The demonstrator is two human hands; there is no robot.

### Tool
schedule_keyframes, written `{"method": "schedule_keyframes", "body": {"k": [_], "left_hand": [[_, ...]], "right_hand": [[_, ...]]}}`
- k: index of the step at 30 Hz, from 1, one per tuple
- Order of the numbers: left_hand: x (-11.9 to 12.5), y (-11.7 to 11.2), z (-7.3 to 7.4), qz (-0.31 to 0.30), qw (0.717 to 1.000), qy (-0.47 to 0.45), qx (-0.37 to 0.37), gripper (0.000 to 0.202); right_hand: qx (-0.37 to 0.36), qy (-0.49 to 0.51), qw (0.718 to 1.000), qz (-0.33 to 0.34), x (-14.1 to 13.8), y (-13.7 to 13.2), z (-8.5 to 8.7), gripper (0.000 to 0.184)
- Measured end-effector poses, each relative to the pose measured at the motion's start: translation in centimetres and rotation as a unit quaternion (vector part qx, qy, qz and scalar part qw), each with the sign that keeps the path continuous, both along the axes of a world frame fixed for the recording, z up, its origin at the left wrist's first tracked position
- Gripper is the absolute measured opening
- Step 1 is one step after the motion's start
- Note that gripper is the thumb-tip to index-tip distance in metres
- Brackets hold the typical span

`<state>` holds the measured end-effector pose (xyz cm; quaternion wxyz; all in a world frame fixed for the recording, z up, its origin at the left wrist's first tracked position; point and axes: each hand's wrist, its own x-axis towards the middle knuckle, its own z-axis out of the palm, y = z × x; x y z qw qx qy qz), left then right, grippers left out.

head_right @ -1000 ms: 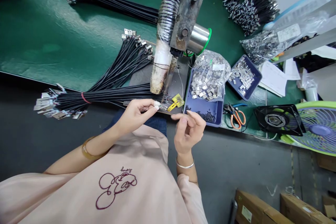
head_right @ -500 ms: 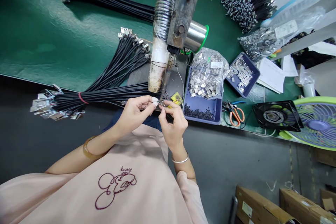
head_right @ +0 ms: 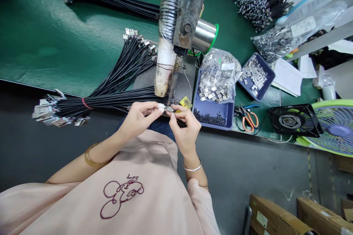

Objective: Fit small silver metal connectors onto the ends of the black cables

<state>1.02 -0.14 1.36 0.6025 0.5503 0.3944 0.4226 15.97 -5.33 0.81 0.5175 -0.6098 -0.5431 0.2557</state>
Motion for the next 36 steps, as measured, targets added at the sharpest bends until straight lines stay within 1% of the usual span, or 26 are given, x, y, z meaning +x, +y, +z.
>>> {"method": "schedule_keyframes", "body": {"k": [3, 9, 15, 21, 30, 34, 36], "left_hand": [[0.09, 0.19, 0.15, -0.002, 1.0, -0.012, -0.002, 0.018], [0.27, 0.34, 0.01, 0.006, 1.0, 0.017, 0.002, 0.021], [0.21, 0.27, 0.07, -0.001, 1.0, 0.015, -0.002, 0.02], [0.11, 0.08, -0.12, -0.011, 0.999, 0.036, -0.007, 0.021], [0.16, 0.07, -0.33, -0.014, 0.999, 0.037, 0.001, 0.02], [-0.1, -0.26, -0.58, 0.003, 1.0, 0.023, -0.004, 0.01], [-0.21, -0.38, -0.56, 0.006, 1.0, -0.002, -0.013, 0.008]], "right_hand": [[0.017, -0.025, 1.0, 0.004, 0.05, 0.21, 0.2, 0.006], [0.046, -0.075, 0.996, 0.004, -0.05, 0.67, 0.74, 0.007], [0.072, -0.115, 0.991, 0.01, 0.08, 0.59, 1.0, 0.009], [0.052, -0.099, 0.994, 0.017, 0.29, 0.28, 0.62, 0.008], [0.056, -0.105, 0.993, 0.024, 0.44, 0.19, 0.31, 0.008], [0.082, -0.118, 0.99, 0.002, 0.13, -0.07, 0.15, 0.01], [0.068, -0.101, 0.993, -0.007, 0.02, -0.15, 0.14, 0.007]]}}
